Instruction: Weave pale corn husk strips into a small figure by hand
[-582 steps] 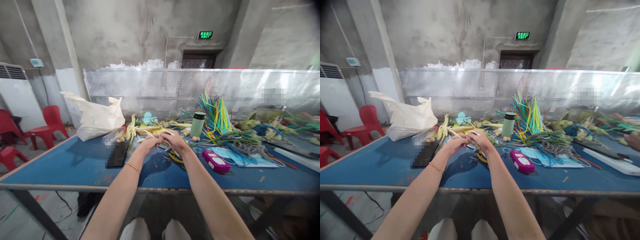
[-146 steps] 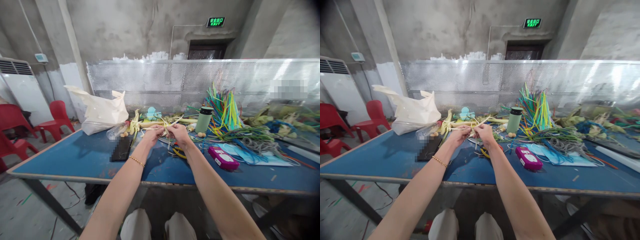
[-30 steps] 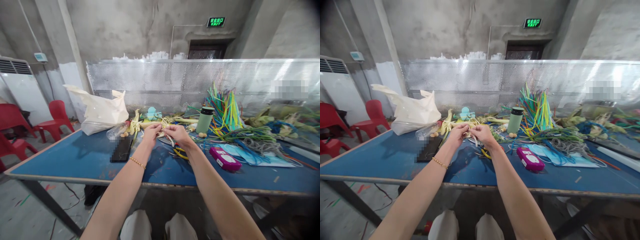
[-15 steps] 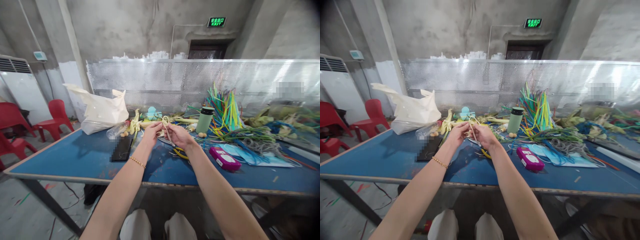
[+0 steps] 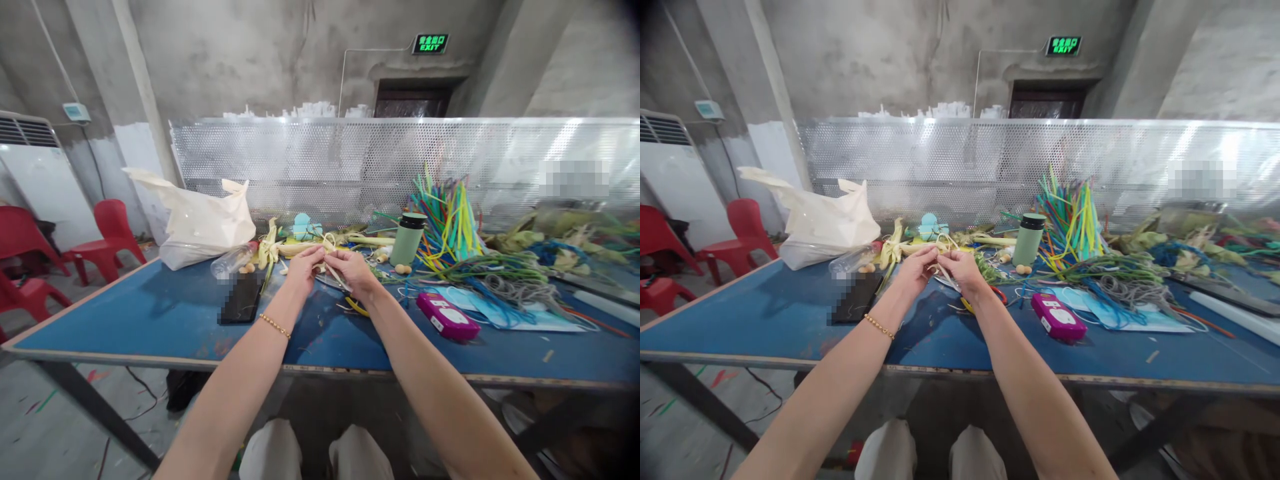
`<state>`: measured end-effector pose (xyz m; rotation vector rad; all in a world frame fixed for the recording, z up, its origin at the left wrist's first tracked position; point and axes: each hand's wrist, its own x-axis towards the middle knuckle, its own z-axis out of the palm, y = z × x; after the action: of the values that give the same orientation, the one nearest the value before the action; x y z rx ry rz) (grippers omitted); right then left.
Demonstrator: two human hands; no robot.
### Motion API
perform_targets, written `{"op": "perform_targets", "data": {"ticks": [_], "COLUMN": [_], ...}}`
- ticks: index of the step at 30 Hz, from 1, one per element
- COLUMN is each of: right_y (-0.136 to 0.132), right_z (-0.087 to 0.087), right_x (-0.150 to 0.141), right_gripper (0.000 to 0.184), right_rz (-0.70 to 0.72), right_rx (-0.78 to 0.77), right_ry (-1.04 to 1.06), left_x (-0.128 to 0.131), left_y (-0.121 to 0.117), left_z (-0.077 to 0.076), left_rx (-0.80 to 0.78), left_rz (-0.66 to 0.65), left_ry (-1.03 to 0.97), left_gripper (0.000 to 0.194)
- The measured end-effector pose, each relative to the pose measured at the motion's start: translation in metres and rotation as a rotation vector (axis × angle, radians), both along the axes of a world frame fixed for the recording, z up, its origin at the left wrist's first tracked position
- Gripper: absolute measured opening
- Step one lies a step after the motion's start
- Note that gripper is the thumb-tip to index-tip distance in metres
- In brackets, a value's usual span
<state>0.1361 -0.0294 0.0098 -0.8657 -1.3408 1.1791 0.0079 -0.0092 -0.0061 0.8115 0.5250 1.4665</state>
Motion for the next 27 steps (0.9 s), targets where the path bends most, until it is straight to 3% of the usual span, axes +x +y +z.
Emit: {"op": "perform_targets", "data": {"ticks": [3, 9, 14, 20, 23, 25, 27], "right_y": [0.002, 0.006, 0.0, -0.005, 0.0, 0.006, 0.011], "right_z": [0.0, 0.002, 0.009, 0.015, 0.013, 0.011, 0.01], "right_x": [-0.001, -0.002, 0.005, 0.019, 0.025, 0.028, 0.03], "right_gripper": [0.045, 0.046, 0.041, 0.039, 0.04, 0.039, 0.036], "right_rz": [-0.027, -0.209, -0.267, -0.1, -0.082, -0.211, -0.45], "right_rx": [0.006, 0.017, 0.12, 0.156, 0.162, 0.215, 0.319], "right_ry": [0.07, 0.255, 0.084, -0.07, -0.119, -0.171, -0.209], "left_x": [0.001, 0.005, 0.004, 0.0, 0.002, 0.004, 0.007], "left_y": [-0.001, -0.004, -0.011, -0.018, -0.021, -0.021, -0.02], "left_z": [0.0, 0.002, 0.007, 0.012, 0.013, 0.013, 0.012], "left_rx": [0.004, -0.003, 0.146, 0.12, 0.135, 0.148, 0.165], "left_rz": [-0.004, 0.025, 0.096, -0.142, -0.151, -0.094, -0.041], "left_ry": [-0.004, 0.127, 0.421, 0.332, 0.338, 0.392, 0.445], "left_gripper": [0.035, 0.029, 0.018, 0.018, 0.021, 0.021, 0.018]}}
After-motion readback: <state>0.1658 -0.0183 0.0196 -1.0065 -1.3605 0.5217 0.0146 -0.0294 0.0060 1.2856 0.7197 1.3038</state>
